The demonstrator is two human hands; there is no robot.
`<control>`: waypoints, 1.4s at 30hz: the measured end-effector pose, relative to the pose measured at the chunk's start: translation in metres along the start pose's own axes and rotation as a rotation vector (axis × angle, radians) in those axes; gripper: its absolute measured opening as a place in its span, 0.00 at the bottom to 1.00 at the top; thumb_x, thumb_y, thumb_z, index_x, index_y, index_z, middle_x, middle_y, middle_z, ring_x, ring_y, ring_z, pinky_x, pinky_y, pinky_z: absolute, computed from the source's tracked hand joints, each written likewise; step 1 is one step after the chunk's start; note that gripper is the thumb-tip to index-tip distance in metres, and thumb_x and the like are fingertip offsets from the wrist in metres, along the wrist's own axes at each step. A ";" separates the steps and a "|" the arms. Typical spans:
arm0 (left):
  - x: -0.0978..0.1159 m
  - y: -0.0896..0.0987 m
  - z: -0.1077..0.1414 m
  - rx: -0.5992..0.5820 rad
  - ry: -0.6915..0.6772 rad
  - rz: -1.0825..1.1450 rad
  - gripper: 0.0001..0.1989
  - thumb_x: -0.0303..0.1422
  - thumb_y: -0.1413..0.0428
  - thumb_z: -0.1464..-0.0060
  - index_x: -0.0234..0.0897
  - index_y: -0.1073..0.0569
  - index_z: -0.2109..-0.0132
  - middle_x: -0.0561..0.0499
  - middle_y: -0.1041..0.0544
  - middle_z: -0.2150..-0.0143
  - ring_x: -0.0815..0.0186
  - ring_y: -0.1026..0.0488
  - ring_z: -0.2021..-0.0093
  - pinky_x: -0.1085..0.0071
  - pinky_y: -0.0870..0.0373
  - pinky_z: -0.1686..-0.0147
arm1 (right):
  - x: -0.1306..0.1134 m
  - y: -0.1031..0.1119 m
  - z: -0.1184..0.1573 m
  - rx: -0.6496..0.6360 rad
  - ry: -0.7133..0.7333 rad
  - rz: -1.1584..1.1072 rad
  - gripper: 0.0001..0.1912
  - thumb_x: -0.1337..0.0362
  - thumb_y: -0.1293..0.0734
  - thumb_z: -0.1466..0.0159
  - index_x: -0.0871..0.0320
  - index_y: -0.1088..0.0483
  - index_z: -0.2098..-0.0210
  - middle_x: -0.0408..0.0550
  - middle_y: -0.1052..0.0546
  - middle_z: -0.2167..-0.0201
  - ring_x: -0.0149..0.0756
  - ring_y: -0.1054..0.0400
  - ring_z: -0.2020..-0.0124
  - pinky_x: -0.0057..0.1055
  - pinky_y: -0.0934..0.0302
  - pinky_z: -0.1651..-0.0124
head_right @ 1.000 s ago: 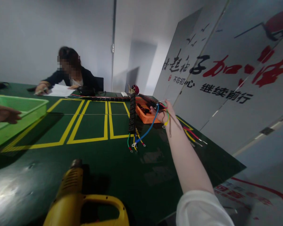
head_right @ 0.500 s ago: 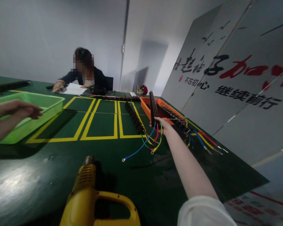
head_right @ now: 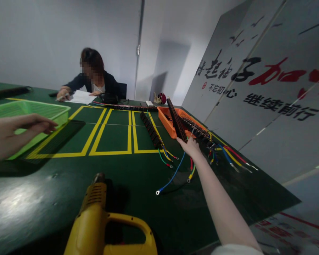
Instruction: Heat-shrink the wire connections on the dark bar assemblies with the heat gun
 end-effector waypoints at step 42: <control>0.043 -0.153 0.022 -0.172 -0.395 0.065 0.15 0.34 0.57 0.39 0.40 0.35 0.47 0.45 0.34 0.45 0.61 0.35 0.45 0.62 0.36 0.46 | -0.056 -0.126 0.185 -0.262 1.041 0.368 0.28 0.57 0.43 0.35 0.50 0.50 0.36 0.47 0.45 0.36 0.40 0.52 0.36 0.42 0.51 0.36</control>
Point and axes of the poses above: each hand's wrist, its own z-axis away from the middle knuckle, its own y-axis out of the back of the hand, x = y × z, the point moved 9 cm from there along -z, towards the middle knuckle
